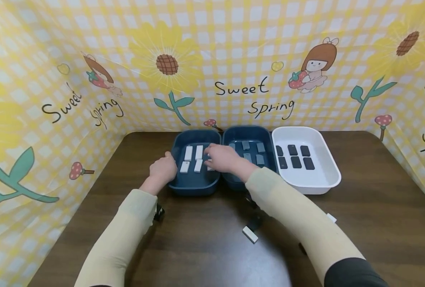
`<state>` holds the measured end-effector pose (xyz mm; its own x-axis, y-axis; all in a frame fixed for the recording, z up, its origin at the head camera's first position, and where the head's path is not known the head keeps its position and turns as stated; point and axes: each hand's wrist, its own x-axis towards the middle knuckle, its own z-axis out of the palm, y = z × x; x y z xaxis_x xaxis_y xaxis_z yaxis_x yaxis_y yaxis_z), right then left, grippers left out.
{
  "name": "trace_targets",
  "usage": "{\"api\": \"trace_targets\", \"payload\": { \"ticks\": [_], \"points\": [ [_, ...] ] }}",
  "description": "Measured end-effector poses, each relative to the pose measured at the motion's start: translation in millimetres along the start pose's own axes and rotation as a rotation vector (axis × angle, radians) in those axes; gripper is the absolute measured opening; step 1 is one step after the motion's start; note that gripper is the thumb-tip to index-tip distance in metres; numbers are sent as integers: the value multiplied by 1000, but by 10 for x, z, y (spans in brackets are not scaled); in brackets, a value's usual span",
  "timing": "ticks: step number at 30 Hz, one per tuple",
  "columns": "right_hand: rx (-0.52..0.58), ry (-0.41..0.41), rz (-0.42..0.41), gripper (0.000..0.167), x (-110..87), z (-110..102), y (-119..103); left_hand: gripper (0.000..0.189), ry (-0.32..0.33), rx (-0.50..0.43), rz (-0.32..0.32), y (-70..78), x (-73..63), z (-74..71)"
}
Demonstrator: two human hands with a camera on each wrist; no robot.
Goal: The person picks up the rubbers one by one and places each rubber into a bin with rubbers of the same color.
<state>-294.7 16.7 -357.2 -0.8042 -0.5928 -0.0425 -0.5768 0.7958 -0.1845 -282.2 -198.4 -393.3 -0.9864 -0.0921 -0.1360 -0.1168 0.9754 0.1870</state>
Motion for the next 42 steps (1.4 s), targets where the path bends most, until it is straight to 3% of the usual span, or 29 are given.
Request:
{"api": "trace_targets", "payload": {
  "ticks": [13, 19, 24, 29, 37, 42],
  "points": [
    [27, 297, -84, 29, -659, -422, 343, 49, -6, 16, 9, 3, -5, -25],
    [-21, 343, -174, 27, -1008, -491, 447, 50, -17, 21, -3, -9, -2, -24],
    [-70, 366, -257, 27, -1305, -388, 487, 51, -25, 10, -1, -13, 1, -16],
    [-63, 298, -269, 27, -1585, -193, 434, 51, -25, 4, 1, -8, -1, -21],
    [32, 10, -147, 27, -1836, 46, 348, 51, -29, 6, 3, -9, 7, -22],
    [5, -47, -247, 38, -1894, 191, 365, 51, -28, 9, 4, -13, 17, -7]
  ]
}}
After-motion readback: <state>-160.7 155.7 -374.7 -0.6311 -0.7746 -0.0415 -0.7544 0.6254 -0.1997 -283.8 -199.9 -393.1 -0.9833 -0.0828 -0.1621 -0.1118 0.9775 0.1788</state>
